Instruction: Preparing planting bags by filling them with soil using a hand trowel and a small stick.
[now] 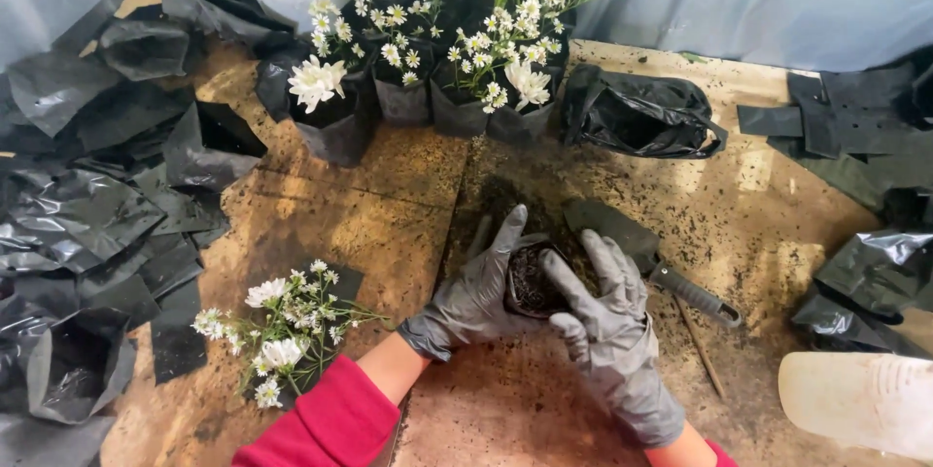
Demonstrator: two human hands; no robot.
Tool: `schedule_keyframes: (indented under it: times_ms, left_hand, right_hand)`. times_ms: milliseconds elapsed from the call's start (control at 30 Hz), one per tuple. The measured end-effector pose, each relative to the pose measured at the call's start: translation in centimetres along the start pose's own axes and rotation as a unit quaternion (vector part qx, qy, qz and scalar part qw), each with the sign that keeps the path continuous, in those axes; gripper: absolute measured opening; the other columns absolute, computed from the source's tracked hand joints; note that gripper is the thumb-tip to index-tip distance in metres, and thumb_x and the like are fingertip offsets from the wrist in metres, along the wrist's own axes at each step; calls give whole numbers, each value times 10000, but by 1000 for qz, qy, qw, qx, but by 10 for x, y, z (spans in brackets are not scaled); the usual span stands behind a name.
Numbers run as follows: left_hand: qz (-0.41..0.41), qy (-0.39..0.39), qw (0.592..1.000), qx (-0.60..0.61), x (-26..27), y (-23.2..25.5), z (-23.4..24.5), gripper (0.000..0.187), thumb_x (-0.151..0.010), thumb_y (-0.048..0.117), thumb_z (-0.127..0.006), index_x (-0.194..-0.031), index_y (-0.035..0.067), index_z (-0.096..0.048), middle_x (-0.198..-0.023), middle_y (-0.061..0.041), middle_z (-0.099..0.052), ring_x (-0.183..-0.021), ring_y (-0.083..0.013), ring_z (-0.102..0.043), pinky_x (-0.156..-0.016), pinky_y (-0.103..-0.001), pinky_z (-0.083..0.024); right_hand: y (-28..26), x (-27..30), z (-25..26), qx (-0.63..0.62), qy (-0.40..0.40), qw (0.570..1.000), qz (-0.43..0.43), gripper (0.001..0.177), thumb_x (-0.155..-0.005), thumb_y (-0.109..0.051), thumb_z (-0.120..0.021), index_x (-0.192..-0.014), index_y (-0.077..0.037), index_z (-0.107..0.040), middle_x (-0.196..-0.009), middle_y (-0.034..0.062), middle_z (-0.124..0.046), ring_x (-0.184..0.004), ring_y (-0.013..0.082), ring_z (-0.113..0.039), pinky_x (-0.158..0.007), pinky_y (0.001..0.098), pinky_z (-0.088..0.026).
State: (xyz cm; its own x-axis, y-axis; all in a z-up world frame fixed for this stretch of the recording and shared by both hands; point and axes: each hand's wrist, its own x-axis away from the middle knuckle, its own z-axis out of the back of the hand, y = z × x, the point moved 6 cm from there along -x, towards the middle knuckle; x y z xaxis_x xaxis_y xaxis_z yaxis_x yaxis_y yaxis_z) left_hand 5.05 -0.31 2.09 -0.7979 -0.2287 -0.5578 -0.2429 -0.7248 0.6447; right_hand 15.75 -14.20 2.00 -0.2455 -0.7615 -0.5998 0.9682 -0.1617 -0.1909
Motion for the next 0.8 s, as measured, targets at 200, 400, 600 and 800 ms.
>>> schedule_keyframes:
  times_ms: [200,400,600,800]
  left_hand:
    - [16,-28,999,-15,4,-9,-11,1329,-770,551,-842,-1639,28,16,-1709,-118,-293,-1451,-279,-575,-1323,-605,-33]
    - [9,-1,1000,-14,2,-2,-5,1318,-723,518,-870,-1648,87,-35,-1414,-161,-656,-1352,-330,-630,-1304,-610,-104]
    - [-8,4,1000,-30,8,-6,-15,1303,-761,669,-761,-1637,43,-28,-1526,-154,-571,-1432,-278,-572,-1307,-621,-70]
    - [2,7,998,-56,5,-9,-12,1254,-775,572,-760,-1631,1,-45,-1465,-69,-614,-1424,-282,-566,-1264,-676,-111]
  right_hand:
    - [-25,-6,23,-30,-30,999,27,416,-1002,-554,-473,-1311,-378,-688,-1546,155,-492,-1433,380,-455,-1233,565,-300]
    - [-23,-10,34,-117,47,991,54,142,-960,-312,-678,-1072,-325,-766,-1350,65,-624,-1311,304,-563,-1187,562,-348]
    - [-12,-2,8,80,-55,995,-39,840,-906,-831,-111,-1498,-399,-523,-1621,94,-411,-1484,354,-352,-1256,574,-227]
    - [-25,-16,40,-134,-42,990,22,508,-1028,-548,-357,-1272,-302,-728,-1548,181,-491,-1458,386,-406,-1257,632,-227]
